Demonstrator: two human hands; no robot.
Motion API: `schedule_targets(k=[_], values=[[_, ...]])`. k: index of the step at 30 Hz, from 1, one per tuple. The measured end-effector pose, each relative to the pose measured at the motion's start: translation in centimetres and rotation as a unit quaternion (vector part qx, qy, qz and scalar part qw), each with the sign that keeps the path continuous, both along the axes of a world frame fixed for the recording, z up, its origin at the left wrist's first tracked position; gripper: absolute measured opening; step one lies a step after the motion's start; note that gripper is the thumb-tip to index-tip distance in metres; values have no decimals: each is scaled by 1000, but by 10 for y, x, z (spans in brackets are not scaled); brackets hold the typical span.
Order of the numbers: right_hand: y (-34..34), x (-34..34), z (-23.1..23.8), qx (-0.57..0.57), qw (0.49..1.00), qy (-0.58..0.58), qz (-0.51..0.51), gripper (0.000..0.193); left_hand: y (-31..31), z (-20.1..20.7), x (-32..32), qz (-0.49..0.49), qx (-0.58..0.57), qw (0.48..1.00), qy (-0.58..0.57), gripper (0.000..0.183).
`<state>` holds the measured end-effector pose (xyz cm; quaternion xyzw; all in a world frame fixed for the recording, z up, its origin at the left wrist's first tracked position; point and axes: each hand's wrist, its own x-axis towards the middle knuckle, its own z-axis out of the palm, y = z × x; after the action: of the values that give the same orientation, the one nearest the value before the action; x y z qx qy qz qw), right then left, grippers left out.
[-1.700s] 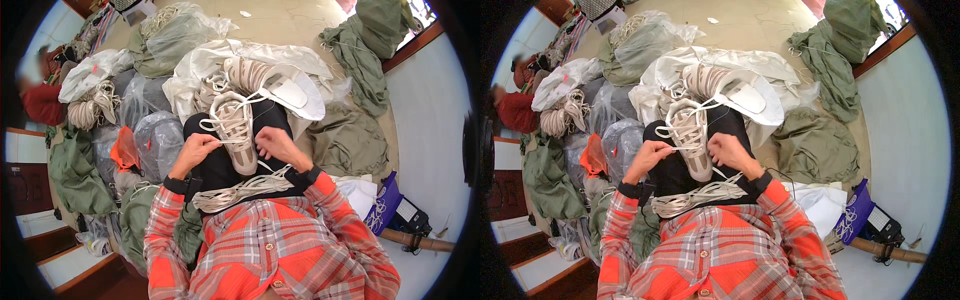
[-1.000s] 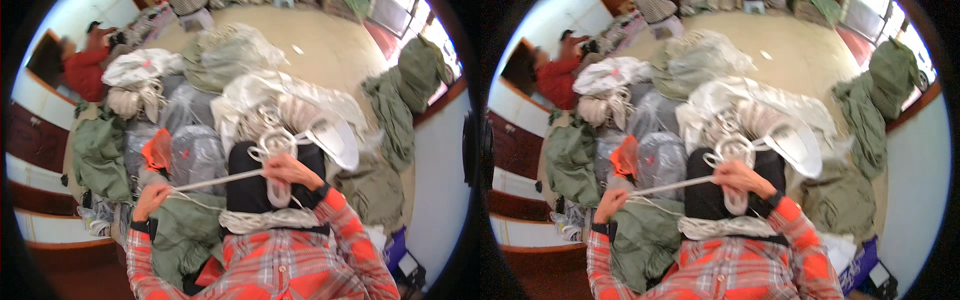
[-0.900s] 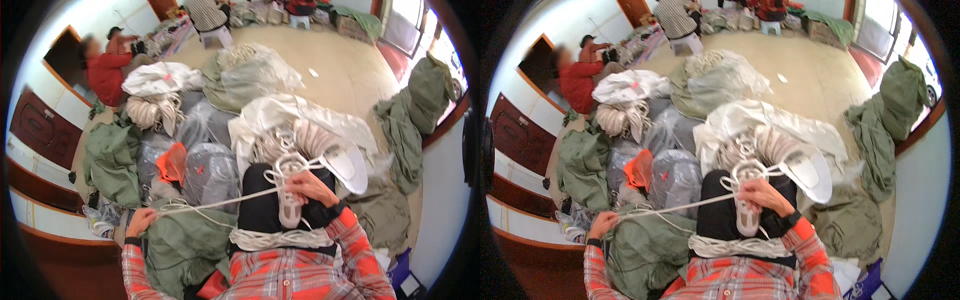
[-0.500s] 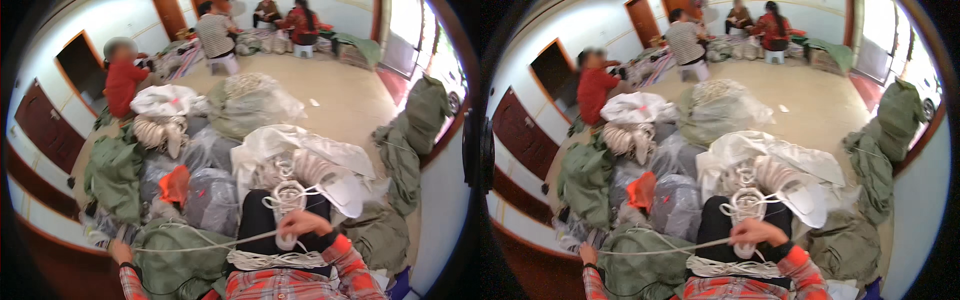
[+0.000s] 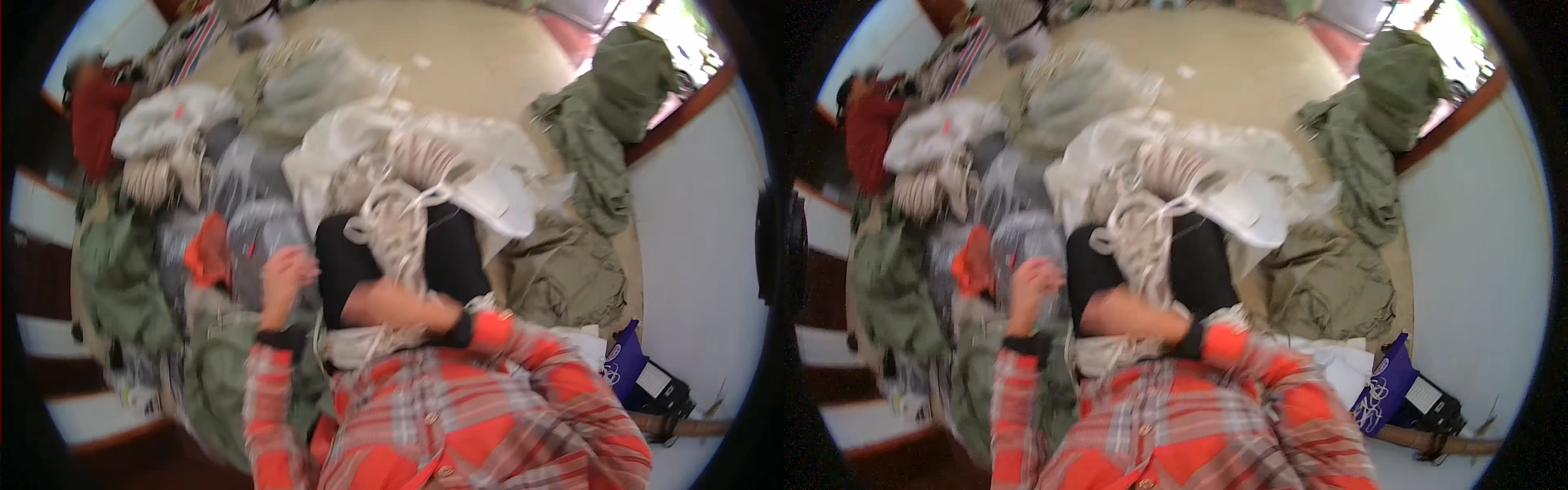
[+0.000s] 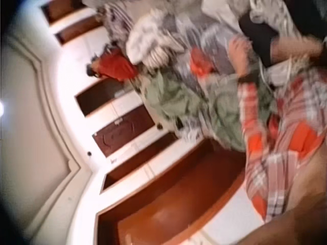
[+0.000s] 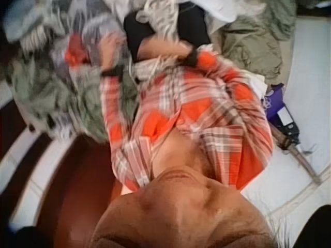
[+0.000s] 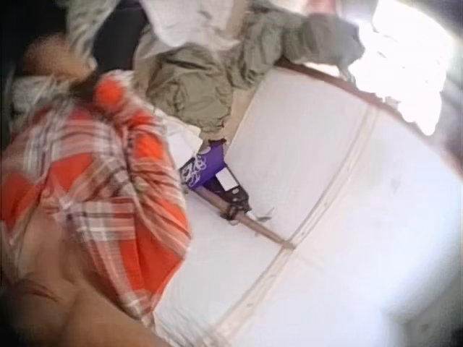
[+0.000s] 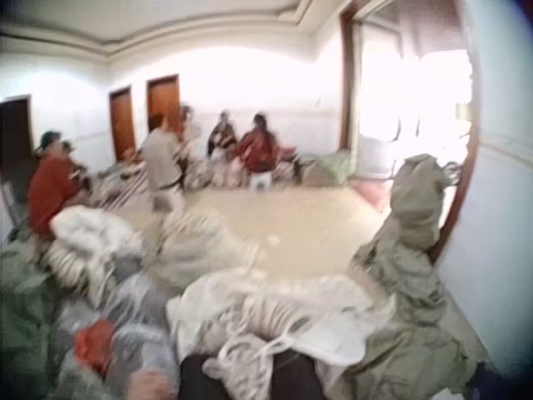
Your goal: The recorder is lacing up the upper part of several shoes as part of a manufacturing or assembly process.
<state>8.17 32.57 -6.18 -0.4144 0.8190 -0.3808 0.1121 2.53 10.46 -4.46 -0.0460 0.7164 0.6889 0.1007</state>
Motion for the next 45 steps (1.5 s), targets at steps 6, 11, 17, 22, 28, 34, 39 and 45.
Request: schedule_targets(k=[6, 11, 17, 22, 28, 34, 39, 45], values=[[65, -16, 18, -22, 928, -247, -279, 22, 79, -12, 40, -85, -320, 933, 145, 14], [47, -2, 17, -25, 935, -194, -294, 23, 90, -14, 41, -107, -398, 896, 163, 15], [48, 11, 34, -116, 836, -469, -258, 49, 99, -16, 36, -109, -424, 872, 220, 14], [58, 15, 13, -321, 690, -628, -163, 60, 112, -13, 37, -119, -464, 843, 246, 13], [61, -11, 26, -180, 774, -583, -168, 53, 104, -17, 25, -107, -402, 896, 154, 17], [73, -59, 43, 80, 926, -351, -113, 24, 110, -23, 16, -74, -418, 888, 178, 17], [60, -46, -38, 2, 971, -224, -88, 13, 109, -11, 31, -149, -455, 874, 85, 32], [62, -16, 22, -5, 962, -210, -175, 26, 125, -19, 42, -89, -471, 855, 198, 31]])
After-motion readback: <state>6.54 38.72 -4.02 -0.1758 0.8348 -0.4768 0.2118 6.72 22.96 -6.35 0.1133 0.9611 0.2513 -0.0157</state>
